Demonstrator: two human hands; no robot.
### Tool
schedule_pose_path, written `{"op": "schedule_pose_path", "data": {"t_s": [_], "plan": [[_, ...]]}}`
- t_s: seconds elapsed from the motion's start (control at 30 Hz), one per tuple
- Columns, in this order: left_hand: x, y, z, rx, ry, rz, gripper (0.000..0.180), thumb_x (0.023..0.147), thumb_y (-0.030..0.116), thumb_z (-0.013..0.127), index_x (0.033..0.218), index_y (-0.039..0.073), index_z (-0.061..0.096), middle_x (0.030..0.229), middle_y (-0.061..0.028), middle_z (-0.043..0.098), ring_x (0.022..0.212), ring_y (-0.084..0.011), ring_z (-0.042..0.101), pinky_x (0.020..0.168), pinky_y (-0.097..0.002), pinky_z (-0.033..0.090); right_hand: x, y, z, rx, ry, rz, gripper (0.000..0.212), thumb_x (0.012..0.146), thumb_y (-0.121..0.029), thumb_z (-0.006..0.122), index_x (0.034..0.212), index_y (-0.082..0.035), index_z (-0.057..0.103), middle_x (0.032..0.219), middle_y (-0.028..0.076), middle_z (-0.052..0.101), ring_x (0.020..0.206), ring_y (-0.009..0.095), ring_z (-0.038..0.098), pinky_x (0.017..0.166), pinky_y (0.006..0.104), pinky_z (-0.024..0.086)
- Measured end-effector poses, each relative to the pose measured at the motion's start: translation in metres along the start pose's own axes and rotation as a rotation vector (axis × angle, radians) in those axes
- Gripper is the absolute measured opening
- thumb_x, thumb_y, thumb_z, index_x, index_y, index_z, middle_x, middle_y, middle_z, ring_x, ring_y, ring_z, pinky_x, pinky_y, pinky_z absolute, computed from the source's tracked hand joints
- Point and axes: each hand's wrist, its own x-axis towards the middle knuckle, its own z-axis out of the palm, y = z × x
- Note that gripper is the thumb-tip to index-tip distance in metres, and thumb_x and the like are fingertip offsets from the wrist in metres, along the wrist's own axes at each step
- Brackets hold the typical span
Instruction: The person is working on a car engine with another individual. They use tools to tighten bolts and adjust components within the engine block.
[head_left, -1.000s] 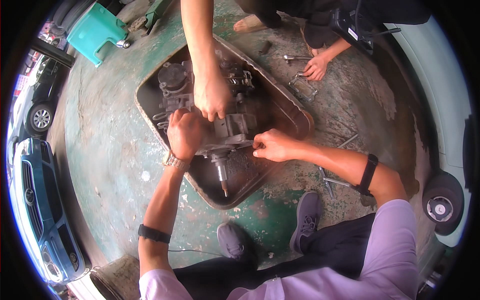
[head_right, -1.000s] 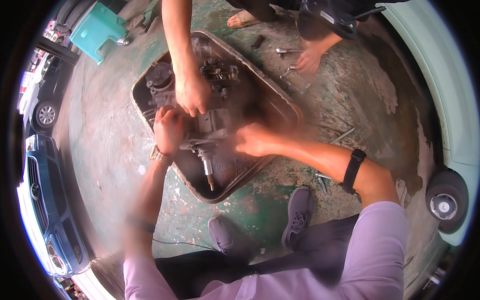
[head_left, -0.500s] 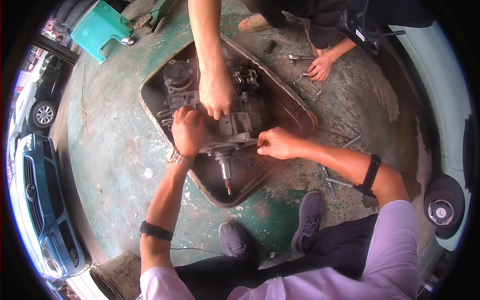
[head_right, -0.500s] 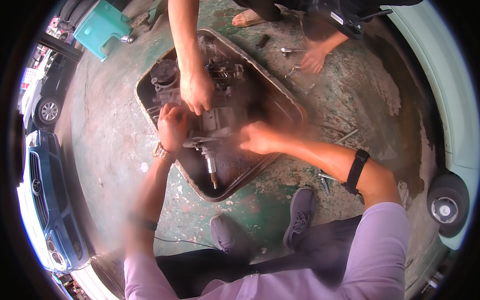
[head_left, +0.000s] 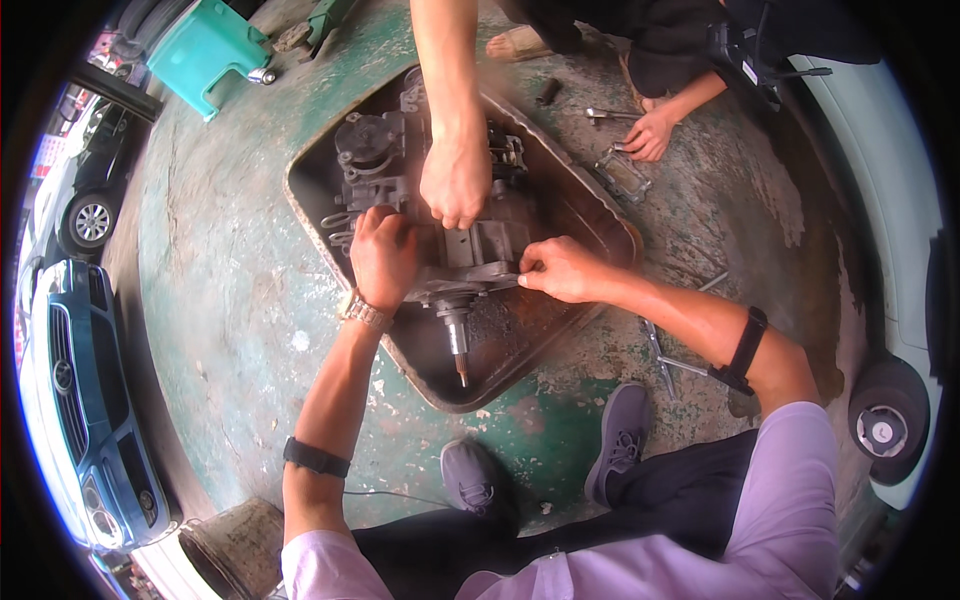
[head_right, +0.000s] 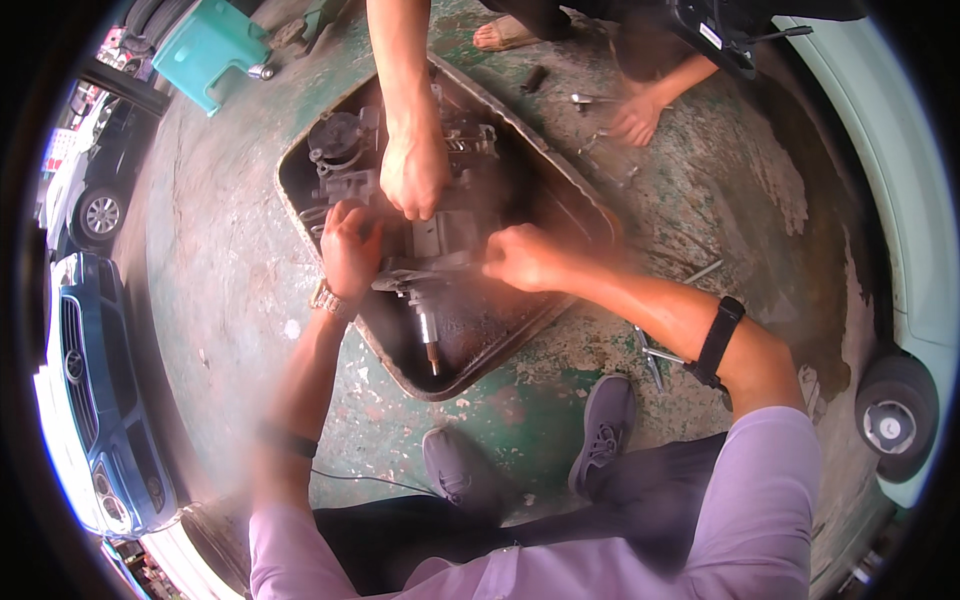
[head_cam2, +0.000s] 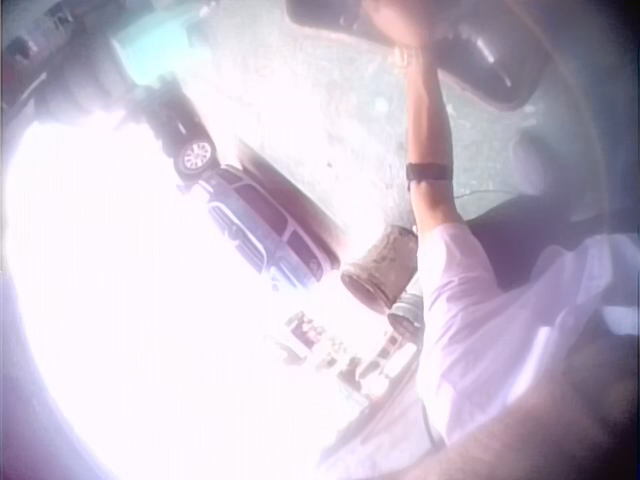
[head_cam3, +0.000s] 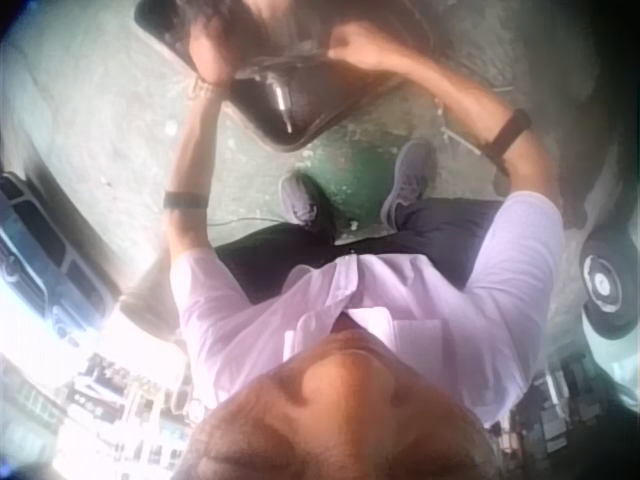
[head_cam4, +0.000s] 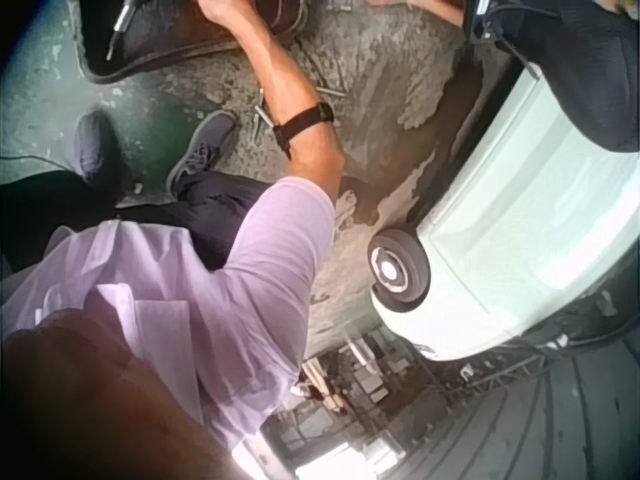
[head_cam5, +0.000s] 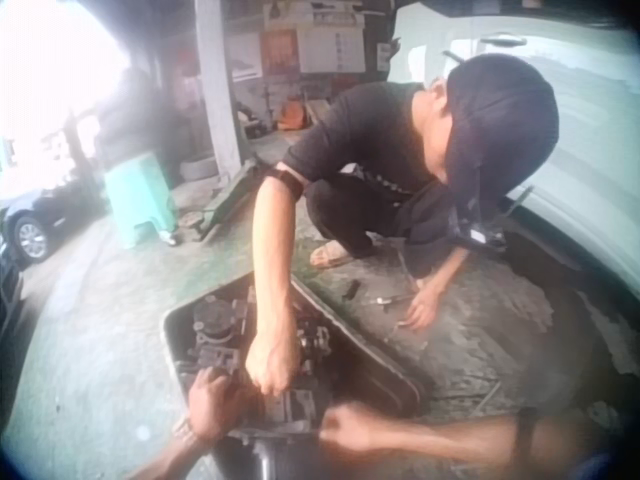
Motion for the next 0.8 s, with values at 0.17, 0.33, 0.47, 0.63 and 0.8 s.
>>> {"op": "schedule_pose_path", "data": {"t_s": [0.17, 0.33, 0.47, 0.63, 0.8], "plan": [[-0.001, 0.000, -0.001, -0.026, -0.019, -0.007, 0.018, 0.072, -0.001, 0.071, 0.089, 0.003, 0.067, 0.098, -0.0142, 0.063, 0.092, -0.0364, 0.060, 0.081, -0.0432, 0.050, 0.005, 0.003, 0.002, 0.032, 0.034, 0.035, 0.032, 0.085, -0.025, 0.069, 0.102, 0.002, 0.069, 0.096, 0.020, 0.071, 0.092, 0.032, 0.070, 0.081, 0.0390, 0.054], [0.000, -0.002, 0.000, -0.035, 0.009, 0.012, 0.011, 0.074, 0.004, 0.070, 0.084, 0.005, 0.068, 0.094, -0.0101, 0.063, 0.089, -0.0335, 0.059, 0.077, -0.0423, 0.050, 0.011, -0.003, 0.002, 0.064, 0.152, 0.008, 0.034, 0.084, -0.025, 0.070, 0.102, 0.004, 0.068, 0.093, 0.021, 0.072, 0.089, 0.030, 0.071, 0.078, 0.0387, 0.055], [-0.001, -0.003, 0.001, -0.046, -0.001, 0.007, 0.010, 0.074, 0.004, 0.070, 0.084, 0.006, 0.068, 0.093, -0.0101, 0.063, 0.089, -0.0330, 0.059, 0.077, -0.0423, 0.050, 0.023, -0.018, -0.002, 0.094, 0.244, -0.036, 0.035, 0.083, -0.026, 0.072, 0.100, 0.005, 0.068, 0.090, 0.021, 0.072, 0.085, 0.029, 0.071, 0.076, 0.0380, 0.055], [0.001, 0.002, -0.001, -0.112, -0.069, 0.070, 0.015, 0.071, 0.003, 0.072, 0.085, 0.010, 0.073, 0.092, -0.0087, 0.065, 0.087, -0.0321, 0.060, 0.077, -0.0419, 0.050, 0.041, -0.039, 0.000, 0.136, 0.269, -0.008, 0.037, 0.080, -0.028, 0.075, 0.097, 0.005, 0.068, 0.085, 0.020, 0.071, 0.079, 0.025, 0.070, 0.072, 0.0366, 0.054], [0.005, 0.005, -0.005, -0.110, -0.155, 0.073, 0.022, 0.074, 0.002, 0.070, 0.093, 0.012, 0.075, 0.099, -0.0075, 0.067, 0.094, -0.0312, 0.062, 0.081, -0.0403, 0.051, 0.056, -0.048, 0.012, 0.172, 0.302, 0.026, 0.040, 0.079, -0.031, 0.078, 0.095, 0.004, 0.068, 0.081, 0.019, 0.070, 0.077, 0.025, 0.070, 0.069, 0.0361, 0.053]]}}
